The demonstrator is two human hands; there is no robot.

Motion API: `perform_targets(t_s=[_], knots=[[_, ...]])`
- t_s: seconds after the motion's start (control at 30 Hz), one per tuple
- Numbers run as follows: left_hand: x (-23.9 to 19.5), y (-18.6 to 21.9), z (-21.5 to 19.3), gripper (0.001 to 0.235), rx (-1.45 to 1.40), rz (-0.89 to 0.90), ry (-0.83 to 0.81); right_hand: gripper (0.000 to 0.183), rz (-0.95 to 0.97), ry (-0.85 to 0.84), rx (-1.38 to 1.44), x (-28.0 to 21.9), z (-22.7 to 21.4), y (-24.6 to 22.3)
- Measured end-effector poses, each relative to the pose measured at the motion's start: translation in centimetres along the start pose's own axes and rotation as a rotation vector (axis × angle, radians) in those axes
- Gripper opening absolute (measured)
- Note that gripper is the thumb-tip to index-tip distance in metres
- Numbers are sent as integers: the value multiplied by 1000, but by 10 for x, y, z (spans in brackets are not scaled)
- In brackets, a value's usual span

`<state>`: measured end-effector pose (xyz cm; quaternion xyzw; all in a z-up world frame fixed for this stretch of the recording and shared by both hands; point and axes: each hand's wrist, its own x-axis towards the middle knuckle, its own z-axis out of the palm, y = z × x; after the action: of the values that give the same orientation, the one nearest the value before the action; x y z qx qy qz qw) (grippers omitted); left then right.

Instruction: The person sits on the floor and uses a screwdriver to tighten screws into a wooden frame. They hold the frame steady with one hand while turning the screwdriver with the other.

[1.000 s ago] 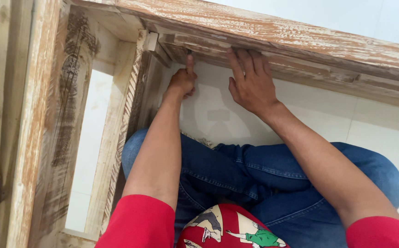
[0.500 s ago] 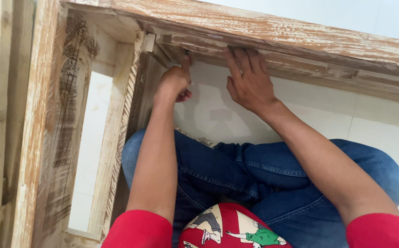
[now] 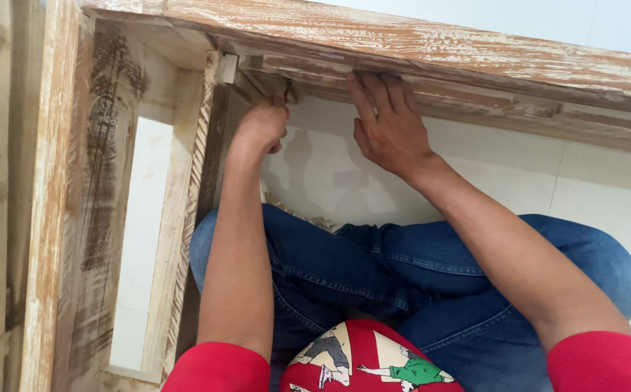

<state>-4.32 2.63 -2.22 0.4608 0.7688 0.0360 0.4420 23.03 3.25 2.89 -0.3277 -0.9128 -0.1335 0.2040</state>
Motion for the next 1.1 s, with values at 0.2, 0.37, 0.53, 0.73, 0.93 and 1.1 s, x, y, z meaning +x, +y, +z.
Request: perform_targets(t_s=[0.2,0.37,0.53,0.73,0.93,1.1], knots=[[-37,23,-9,33,-171,-78,14,68,-1,-12,-24,1,-2,0],[-59,42,-18,40,-339,-220,-9,68,-4,-7,-8,0,2,0],[-82,53,-22,60,-401,-240,-31,72,-5,-33,-49,0,1,0],[-69,45,-13,57,-431,-207,4,71,-19,24,-15,0,5,2],[-60,37,-3,54,-442,-203,66,73,11,-9,-5,-3,6,1],[-48,12,14,62,-202,16,83,73,-10,8,-12,-3,7,2]])
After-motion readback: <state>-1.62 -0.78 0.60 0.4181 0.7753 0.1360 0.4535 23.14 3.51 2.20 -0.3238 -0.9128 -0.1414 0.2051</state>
